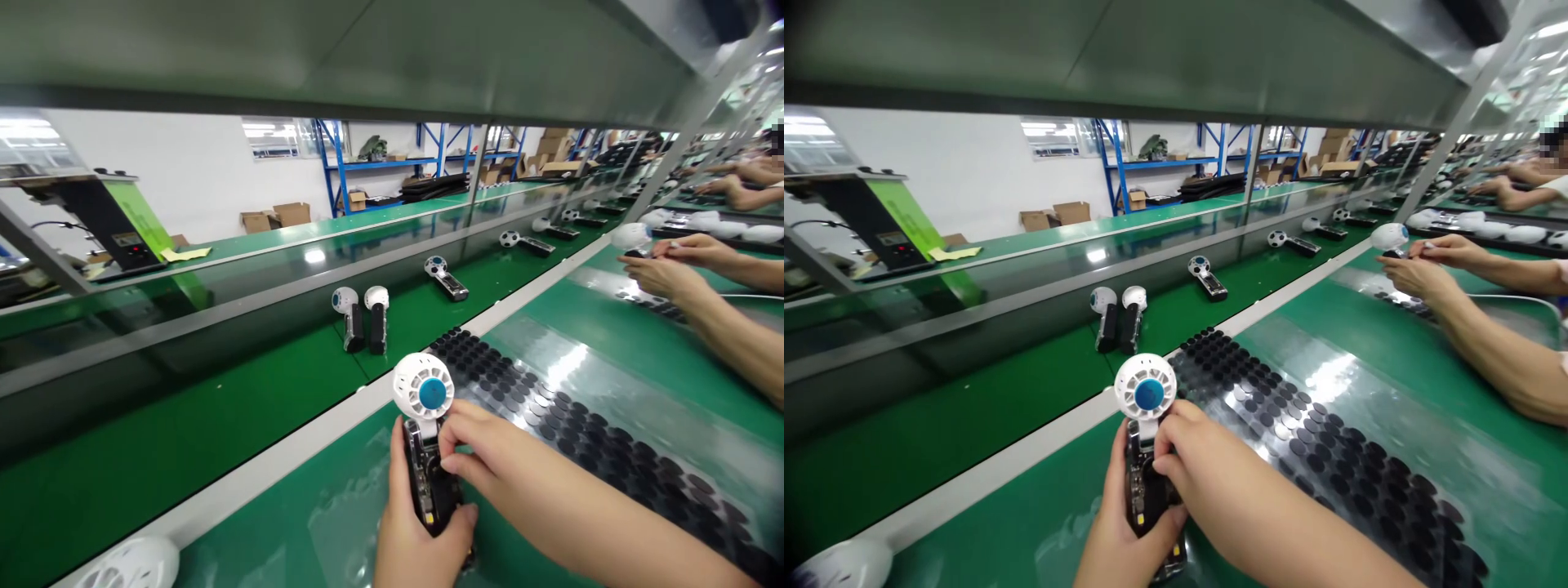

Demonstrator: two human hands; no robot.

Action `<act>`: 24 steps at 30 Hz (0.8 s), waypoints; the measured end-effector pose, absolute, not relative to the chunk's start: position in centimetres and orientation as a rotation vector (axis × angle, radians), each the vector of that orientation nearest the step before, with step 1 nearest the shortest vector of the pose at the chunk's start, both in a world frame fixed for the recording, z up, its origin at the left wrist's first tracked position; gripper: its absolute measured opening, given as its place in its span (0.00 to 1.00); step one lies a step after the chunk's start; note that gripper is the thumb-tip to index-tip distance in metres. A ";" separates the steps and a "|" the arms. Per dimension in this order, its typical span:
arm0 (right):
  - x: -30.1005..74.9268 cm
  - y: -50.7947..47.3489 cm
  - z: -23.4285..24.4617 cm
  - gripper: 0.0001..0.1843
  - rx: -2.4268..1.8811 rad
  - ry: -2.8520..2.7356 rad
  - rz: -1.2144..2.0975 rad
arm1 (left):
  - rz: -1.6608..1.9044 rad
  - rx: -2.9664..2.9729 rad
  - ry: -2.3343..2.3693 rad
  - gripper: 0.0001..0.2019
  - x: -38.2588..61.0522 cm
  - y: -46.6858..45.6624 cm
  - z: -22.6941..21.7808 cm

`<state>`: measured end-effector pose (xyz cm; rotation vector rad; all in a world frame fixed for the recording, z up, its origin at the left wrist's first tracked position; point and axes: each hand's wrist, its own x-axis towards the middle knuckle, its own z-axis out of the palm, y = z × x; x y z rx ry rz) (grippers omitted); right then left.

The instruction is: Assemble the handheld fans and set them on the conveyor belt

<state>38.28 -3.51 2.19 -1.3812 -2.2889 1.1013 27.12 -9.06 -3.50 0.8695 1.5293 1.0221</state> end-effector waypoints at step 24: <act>37.9 -3.7 2.3 0.10 -1.426 -2.374 1.027 | 1.103 0.838 1.546 0.47 27.4 -9.0 -3.5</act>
